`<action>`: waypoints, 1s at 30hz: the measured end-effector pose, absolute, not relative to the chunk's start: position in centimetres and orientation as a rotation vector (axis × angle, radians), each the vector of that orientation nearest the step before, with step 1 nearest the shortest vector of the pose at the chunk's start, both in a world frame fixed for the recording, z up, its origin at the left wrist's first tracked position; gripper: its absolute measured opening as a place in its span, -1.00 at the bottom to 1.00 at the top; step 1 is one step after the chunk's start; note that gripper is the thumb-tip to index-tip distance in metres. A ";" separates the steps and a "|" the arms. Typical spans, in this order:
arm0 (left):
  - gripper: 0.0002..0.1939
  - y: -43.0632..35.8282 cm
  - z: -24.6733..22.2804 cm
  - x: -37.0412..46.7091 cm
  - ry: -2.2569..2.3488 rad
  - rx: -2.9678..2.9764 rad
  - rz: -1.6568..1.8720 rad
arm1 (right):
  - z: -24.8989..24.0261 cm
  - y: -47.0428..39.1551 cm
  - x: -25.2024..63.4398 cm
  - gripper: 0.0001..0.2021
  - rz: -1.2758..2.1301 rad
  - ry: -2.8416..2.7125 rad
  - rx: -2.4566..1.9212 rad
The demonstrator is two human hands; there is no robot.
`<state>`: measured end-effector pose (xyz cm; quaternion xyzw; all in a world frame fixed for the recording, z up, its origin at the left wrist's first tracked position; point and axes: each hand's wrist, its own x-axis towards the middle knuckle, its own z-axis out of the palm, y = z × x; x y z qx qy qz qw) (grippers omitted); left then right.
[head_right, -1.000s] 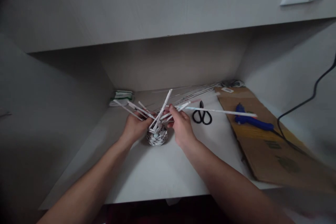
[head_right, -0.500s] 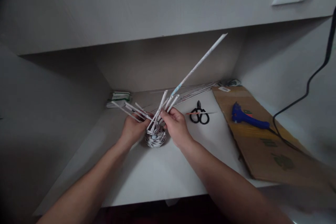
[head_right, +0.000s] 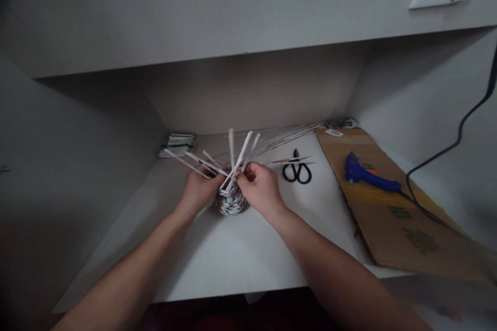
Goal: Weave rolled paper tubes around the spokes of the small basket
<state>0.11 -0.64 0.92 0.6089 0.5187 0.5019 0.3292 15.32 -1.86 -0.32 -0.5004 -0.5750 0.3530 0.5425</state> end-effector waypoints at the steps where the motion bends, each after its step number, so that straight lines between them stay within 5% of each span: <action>1: -0.83 -0.7 0.9 0.2 1.371 1.616 1.310 | -0.4 -1.8 15.3 -0.88 0.849 -1.358 -1.207; 30: -0.85 -1.4 1.2 0.6 1.234 1.724 1.316 | -0.2 -1.9 13.9 -0.82 1.159 -0.951 -0.904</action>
